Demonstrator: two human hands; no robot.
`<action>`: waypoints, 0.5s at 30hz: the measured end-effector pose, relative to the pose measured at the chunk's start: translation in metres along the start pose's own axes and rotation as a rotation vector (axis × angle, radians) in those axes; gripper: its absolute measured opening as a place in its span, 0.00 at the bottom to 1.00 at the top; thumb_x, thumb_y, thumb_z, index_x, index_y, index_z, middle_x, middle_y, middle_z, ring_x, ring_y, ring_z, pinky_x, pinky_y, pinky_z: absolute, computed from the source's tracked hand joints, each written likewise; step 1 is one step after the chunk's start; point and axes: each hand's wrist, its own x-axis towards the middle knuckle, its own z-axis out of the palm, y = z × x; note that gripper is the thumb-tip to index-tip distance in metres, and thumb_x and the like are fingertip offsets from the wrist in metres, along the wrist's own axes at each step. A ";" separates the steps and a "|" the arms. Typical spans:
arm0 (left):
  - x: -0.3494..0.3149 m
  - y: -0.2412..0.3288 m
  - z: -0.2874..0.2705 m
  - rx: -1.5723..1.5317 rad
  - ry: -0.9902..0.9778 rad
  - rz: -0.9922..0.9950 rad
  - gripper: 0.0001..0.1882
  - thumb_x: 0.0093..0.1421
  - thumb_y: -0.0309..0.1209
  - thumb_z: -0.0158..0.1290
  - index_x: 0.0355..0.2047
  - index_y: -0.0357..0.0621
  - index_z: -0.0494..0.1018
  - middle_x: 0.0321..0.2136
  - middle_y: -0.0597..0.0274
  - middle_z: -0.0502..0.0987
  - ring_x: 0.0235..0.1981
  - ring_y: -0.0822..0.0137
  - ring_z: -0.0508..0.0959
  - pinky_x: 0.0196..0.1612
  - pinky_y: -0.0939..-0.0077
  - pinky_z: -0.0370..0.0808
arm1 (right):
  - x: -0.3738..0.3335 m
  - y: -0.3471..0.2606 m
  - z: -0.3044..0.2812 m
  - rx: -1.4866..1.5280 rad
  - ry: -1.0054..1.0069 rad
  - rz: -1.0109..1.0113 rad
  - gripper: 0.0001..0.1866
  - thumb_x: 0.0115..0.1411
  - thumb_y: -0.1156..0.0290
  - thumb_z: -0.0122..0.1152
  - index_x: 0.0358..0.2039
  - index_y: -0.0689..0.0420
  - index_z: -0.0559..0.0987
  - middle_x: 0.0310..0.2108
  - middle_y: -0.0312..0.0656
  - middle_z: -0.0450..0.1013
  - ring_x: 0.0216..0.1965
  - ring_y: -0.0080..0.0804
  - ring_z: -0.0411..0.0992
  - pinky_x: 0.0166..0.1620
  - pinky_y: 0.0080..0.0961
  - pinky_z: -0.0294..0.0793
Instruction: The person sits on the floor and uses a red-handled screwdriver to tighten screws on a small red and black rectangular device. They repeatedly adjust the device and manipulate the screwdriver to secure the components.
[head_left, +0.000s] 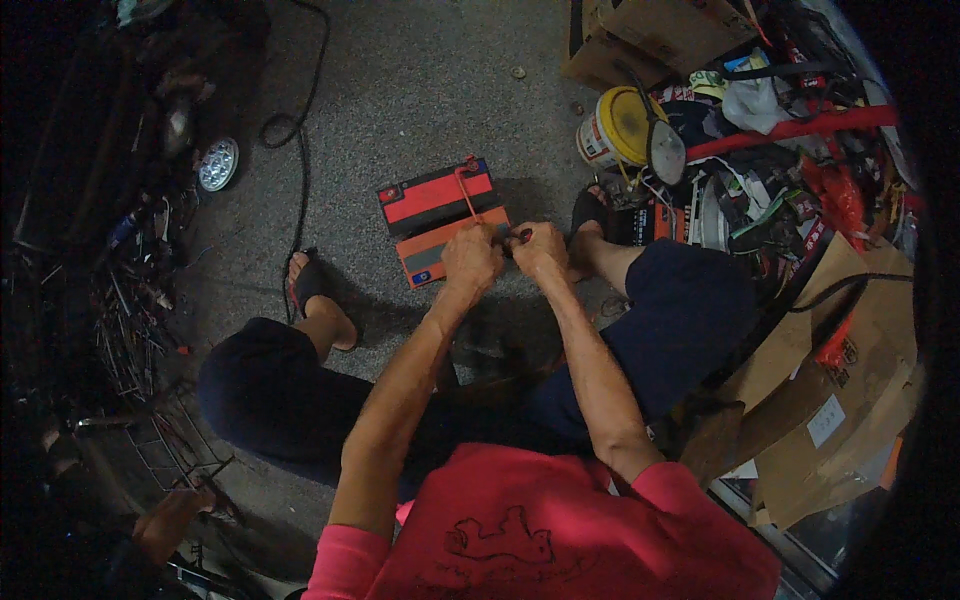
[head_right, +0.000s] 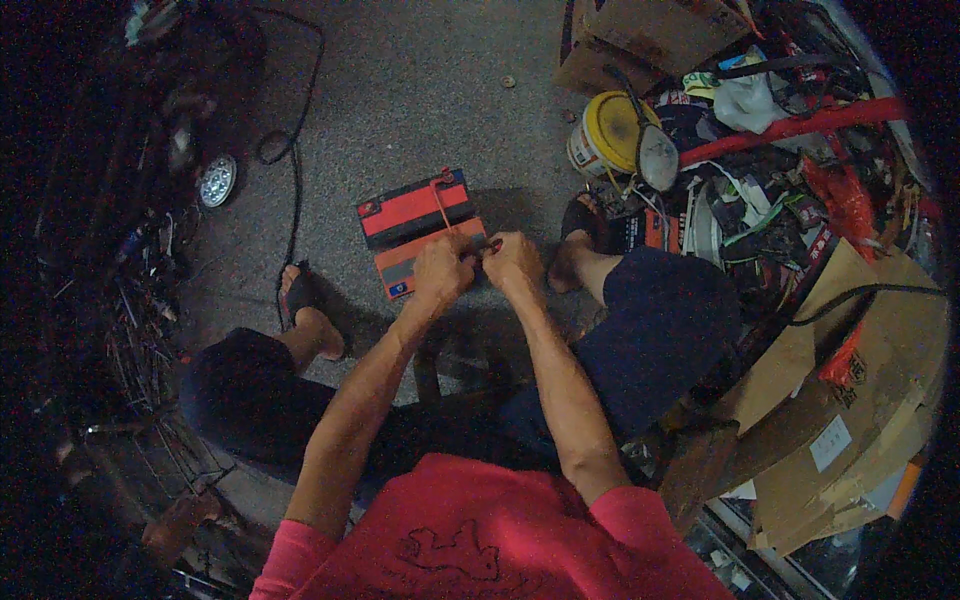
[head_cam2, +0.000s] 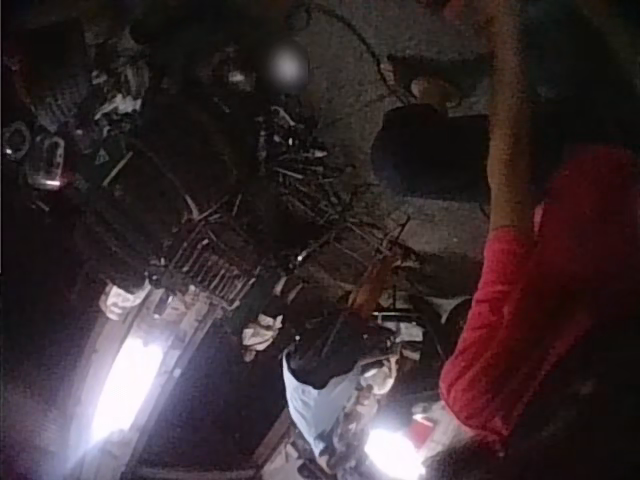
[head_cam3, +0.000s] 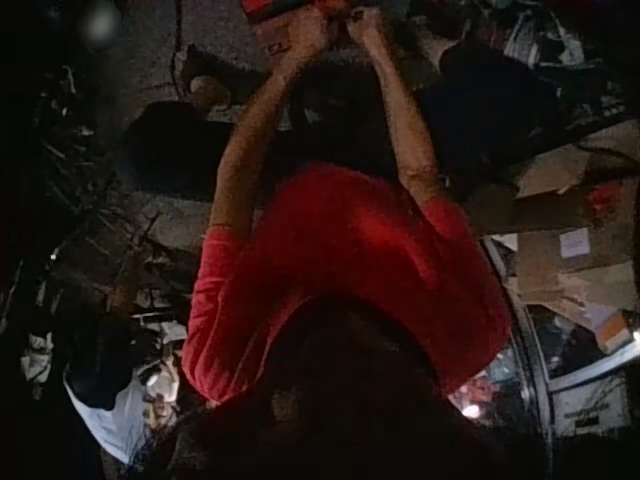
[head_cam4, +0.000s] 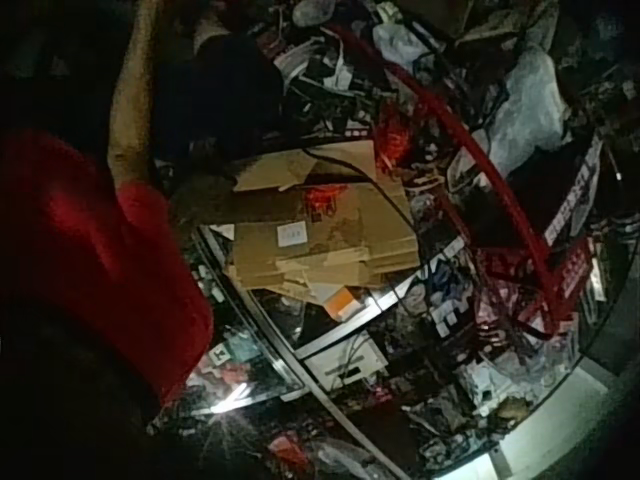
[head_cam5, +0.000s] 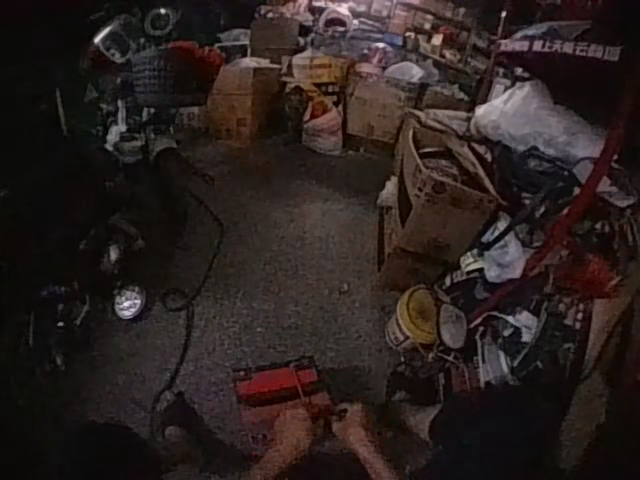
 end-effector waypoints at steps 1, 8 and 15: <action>0.000 0.000 0.000 -0.006 -0.006 -0.001 0.09 0.48 0.28 0.55 0.32 0.44 0.79 0.29 0.49 0.79 0.33 0.48 0.79 0.37 0.55 0.75 | 0.001 0.003 0.001 0.008 0.004 -0.023 0.11 0.50 0.64 0.63 0.35 0.50 0.82 0.35 0.43 0.78 0.38 0.45 0.76 0.40 0.37 0.75; 0.001 0.000 0.000 -0.023 -0.055 -0.040 0.13 0.48 0.28 0.55 0.37 0.46 0.79 0.32 0.53 0.80 0.36 0.49 0.79 0.40 0.57 0.74 | 0.005 0.004 0.002 -0.032 -0.046 0.028 0.11 0.50 0.63 0.63 0.35 0.50 0.82 0.35 0.43 0.78 0.39 0.44 0.76 0.41 0.36 0.75; 0.013 -0.019 0.010 -0.222 -0.130 -0.110 0.10 0.45 0.28 0.56 0.29 0.41 0.80 0.27 0.48 0.79 0.31 0.51 0.80 0.36 0.61 0.74 | 0.020 0.027 0.013 0.160 -0.031 -0.033 0.08 0.49 0.69 0.65 0.30 0.56 0.81 0.28 0.39 0.78 0.28 0.32 0.76 0.31 0.27 0.74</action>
